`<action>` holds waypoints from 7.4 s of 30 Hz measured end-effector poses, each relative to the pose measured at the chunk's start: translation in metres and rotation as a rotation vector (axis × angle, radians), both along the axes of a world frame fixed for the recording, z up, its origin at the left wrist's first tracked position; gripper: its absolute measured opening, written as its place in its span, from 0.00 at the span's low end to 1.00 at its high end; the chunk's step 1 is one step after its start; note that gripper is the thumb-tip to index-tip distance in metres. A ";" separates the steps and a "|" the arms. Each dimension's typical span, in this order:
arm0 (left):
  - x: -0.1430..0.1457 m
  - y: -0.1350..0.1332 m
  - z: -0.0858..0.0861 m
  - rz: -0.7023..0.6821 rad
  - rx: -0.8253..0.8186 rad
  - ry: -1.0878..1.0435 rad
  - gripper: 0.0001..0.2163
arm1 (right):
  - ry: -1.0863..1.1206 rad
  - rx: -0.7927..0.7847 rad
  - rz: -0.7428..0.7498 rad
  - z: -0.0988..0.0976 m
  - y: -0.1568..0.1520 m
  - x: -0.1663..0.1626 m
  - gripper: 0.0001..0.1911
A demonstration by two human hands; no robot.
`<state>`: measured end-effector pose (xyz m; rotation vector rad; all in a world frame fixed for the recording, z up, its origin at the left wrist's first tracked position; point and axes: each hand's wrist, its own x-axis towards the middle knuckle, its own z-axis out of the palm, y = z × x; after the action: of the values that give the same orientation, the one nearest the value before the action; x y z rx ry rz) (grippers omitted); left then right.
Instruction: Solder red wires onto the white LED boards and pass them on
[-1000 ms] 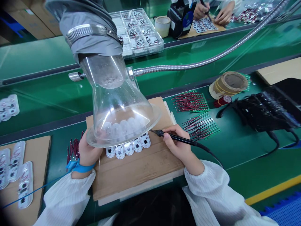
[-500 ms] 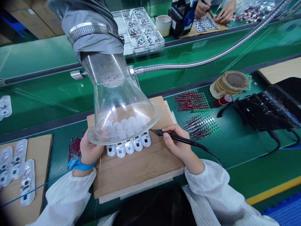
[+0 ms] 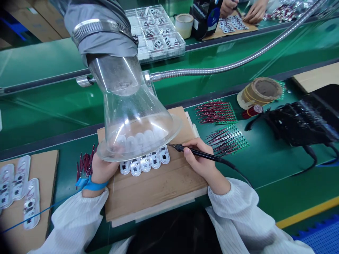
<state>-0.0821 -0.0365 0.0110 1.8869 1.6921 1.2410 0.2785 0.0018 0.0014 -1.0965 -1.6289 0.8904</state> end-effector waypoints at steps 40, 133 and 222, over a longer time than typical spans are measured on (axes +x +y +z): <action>-0.003 0.003 -0.002 0.018 0.108 -0.052 0.03 | 0.104 -0.029 -0.027 -0.002 -0.002 0.000 0.11; -0.005 0.002 -0.006 0.006 0.163 -0.150 0.08 | -0.108 -0.043 0.123 0.005 -0.018 -0.022 0.05; -0.004 0.005 -0.004 0.022 0.203 -0.093 0.07 | 0.081 -0.143 0.025 -0.011 -0.021 -0.019 0.07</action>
<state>-0.0865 -0.0316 0.0068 1.8921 1.5955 1.5361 0.2596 -0.0196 -0.0099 -1.1244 -1.5344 1.0684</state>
